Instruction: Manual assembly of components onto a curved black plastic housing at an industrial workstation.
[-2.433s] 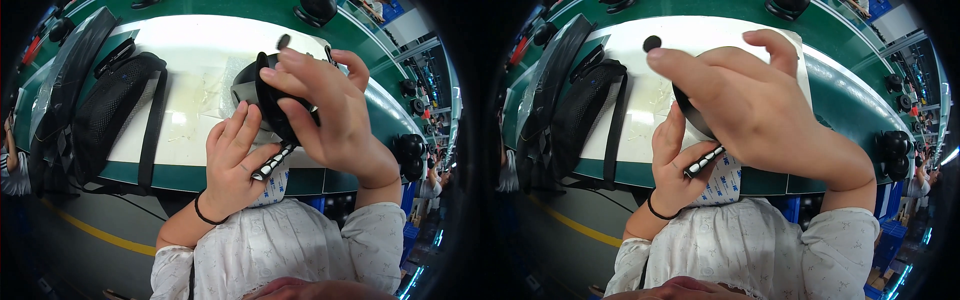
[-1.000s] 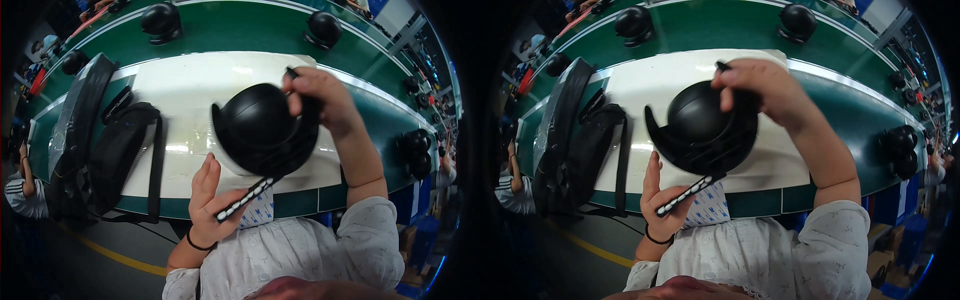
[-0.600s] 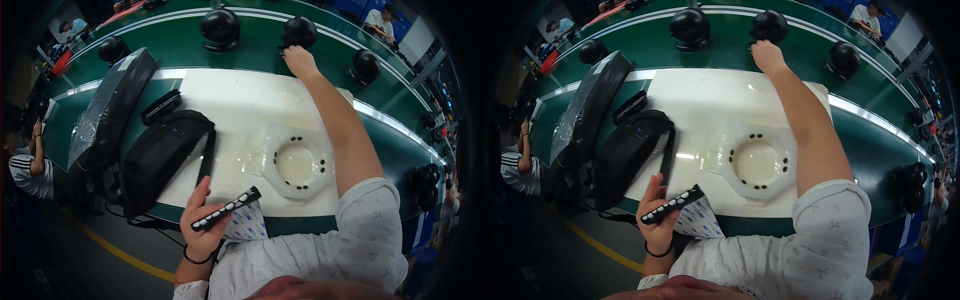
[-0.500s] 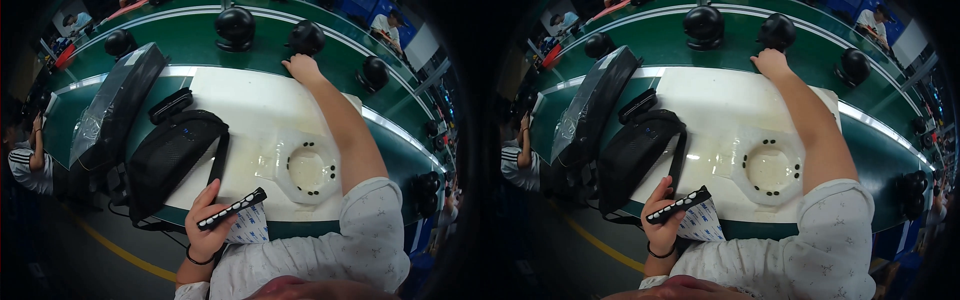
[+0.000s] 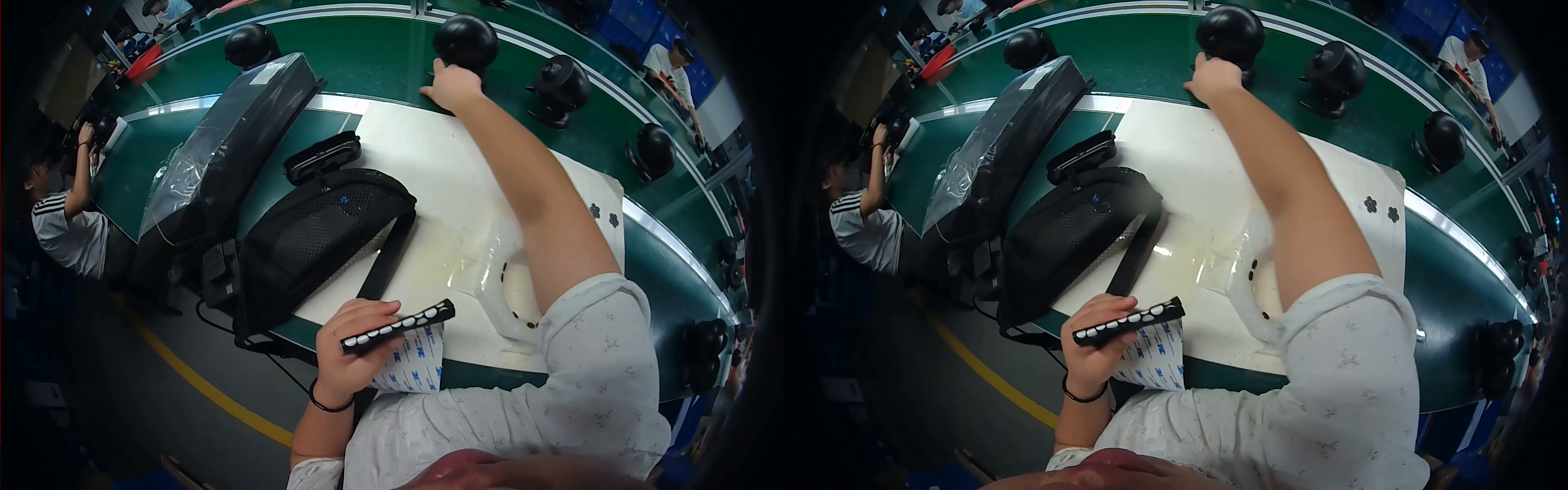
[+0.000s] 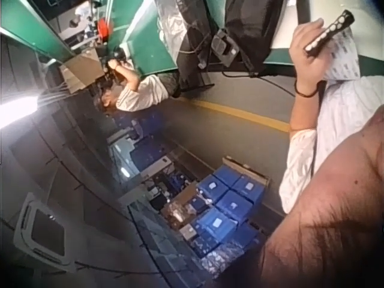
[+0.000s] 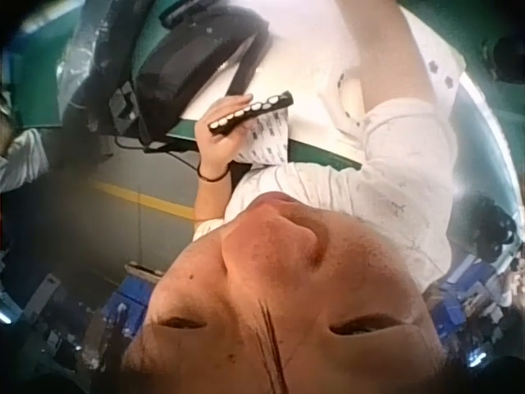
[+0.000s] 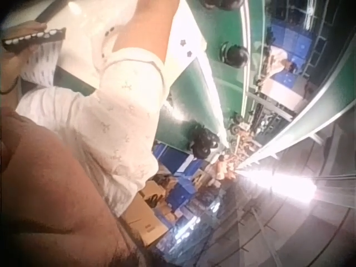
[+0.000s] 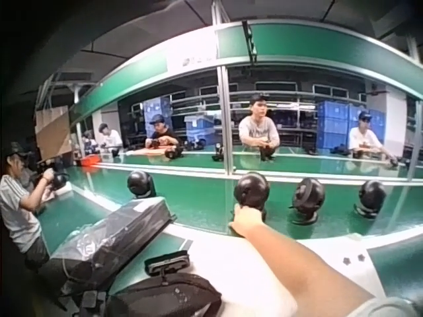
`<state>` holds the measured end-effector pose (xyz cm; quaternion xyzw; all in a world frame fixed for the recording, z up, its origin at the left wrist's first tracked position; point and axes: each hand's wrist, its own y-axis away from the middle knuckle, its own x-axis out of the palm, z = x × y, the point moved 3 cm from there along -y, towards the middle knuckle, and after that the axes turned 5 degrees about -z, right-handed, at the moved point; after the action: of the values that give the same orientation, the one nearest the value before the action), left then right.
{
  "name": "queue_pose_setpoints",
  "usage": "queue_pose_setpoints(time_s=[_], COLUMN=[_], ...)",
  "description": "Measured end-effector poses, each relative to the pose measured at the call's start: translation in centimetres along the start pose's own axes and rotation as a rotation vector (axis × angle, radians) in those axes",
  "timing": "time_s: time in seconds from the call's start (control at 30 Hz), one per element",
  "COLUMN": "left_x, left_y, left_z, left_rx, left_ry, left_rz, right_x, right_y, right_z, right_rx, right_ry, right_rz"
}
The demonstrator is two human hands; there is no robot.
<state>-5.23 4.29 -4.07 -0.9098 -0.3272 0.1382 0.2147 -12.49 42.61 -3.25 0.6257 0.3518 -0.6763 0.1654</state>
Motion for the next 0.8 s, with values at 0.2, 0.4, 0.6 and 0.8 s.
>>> queue_pose_setpoints(time_s=[0.2,0.4,0.6,0.8], left_x=[1.0,6.5,10.6,12.3], left_y=[2.6,3.1,3.3,3.4], left_z=[-1.4,-4.8,-6.4,-6.3], left_rx=[-0.088,-0.045,-0.122,-0.294], left_ry=[0.461,0.359,0.298,0.260], left_rz=[0.118,0.382,0.324,0.211], right_x=[-8.4,-14.5,-16.2,-13.8], right_y=[6.0,23.3,30.4,31.0], right_z=[-9.8,-12.1,-12.8,-12.6], right_rx=[-0.080,0.264,0.217,0.231], right_ry=[-0.738,-1.658,-1.770,-1.710], right_rz=[-0.223,-0.061,-0.015,0.337])
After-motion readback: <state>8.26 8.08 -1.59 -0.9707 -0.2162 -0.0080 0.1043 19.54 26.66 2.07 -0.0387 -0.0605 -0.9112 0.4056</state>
